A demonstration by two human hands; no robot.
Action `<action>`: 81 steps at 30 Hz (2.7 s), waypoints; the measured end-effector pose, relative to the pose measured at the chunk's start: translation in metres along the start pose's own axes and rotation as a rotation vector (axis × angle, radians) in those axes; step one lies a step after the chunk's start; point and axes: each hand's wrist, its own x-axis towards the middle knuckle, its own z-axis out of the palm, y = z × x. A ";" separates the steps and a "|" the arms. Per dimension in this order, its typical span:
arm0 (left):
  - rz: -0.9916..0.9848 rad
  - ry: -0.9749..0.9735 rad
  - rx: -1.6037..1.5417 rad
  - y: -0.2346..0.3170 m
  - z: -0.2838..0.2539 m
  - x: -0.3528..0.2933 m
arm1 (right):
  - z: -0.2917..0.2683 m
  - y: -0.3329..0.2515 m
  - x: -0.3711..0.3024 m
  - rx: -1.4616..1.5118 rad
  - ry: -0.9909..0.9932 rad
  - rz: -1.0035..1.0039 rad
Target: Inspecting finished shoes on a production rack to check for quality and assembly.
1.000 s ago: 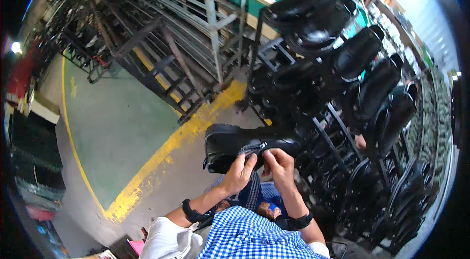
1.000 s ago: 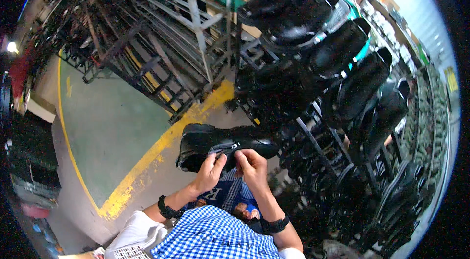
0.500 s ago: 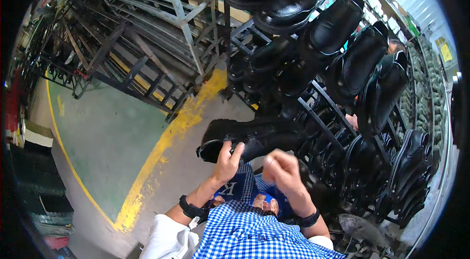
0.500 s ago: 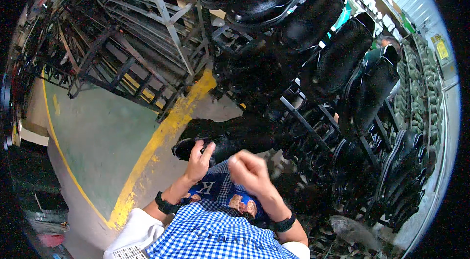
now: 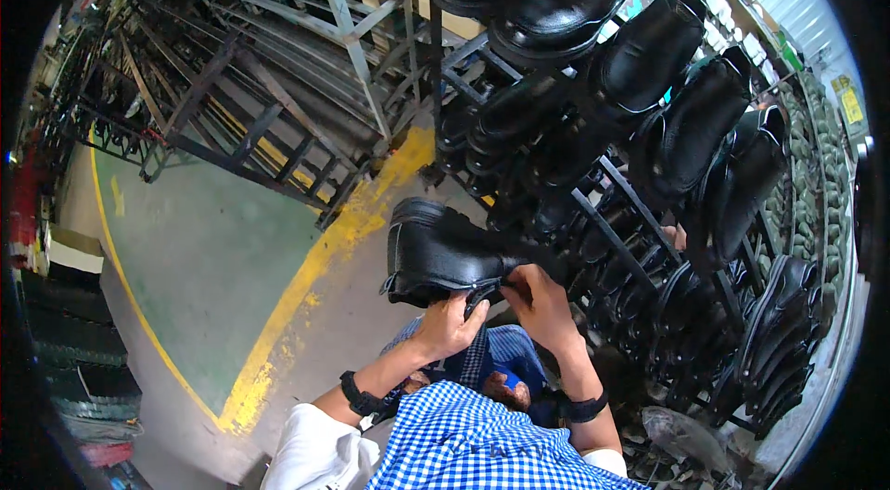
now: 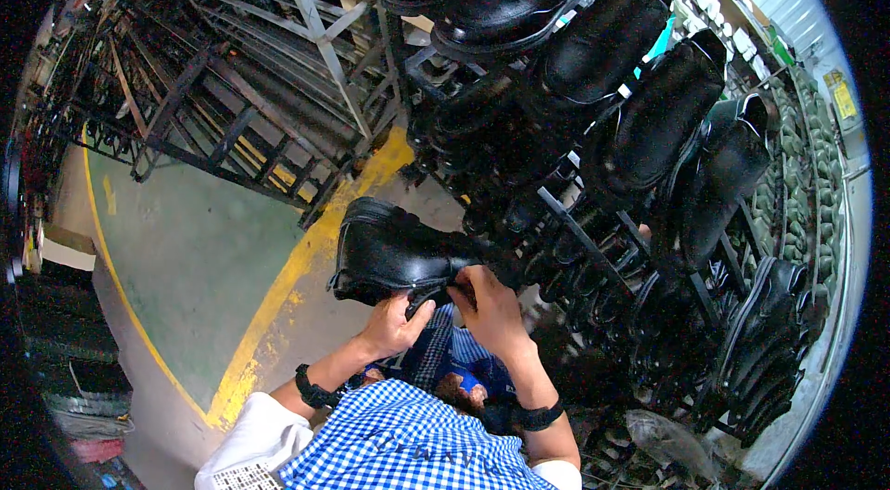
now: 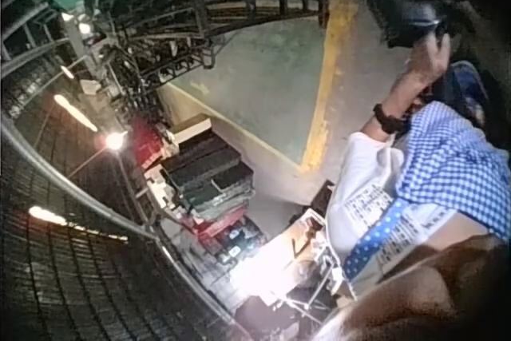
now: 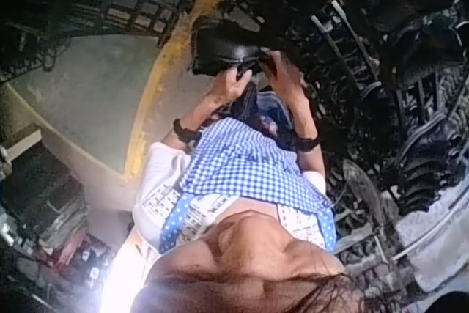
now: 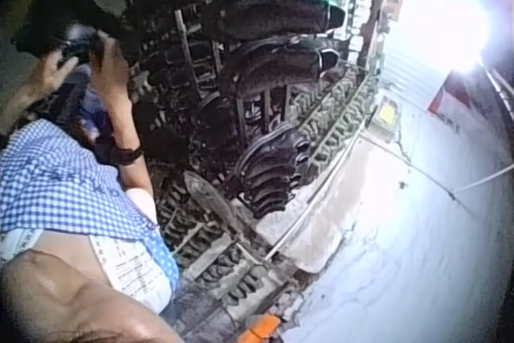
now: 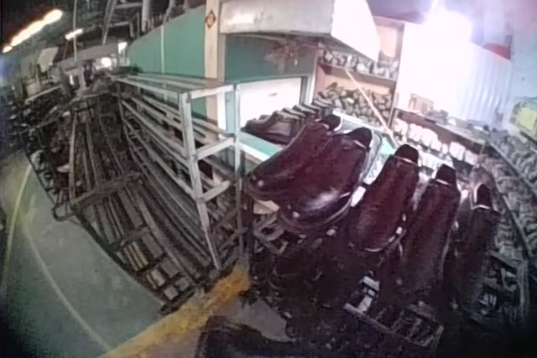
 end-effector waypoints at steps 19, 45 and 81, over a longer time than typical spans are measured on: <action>0.413 -0.170 0.333 0.019 -0.027 0.001 | -0.020 -0.045 -0.009 0.364 -0.229 0.003; 0.065 -0.178 0.307 0.070 -0.025 -0.005 | -0.054 0.013 -0.056 0.095 0.087 0.222; 0.097 -0.523 0.133 0.044 0.175 0.060 | -0.464 0.172 -0.512 -0.179 2.113 0.358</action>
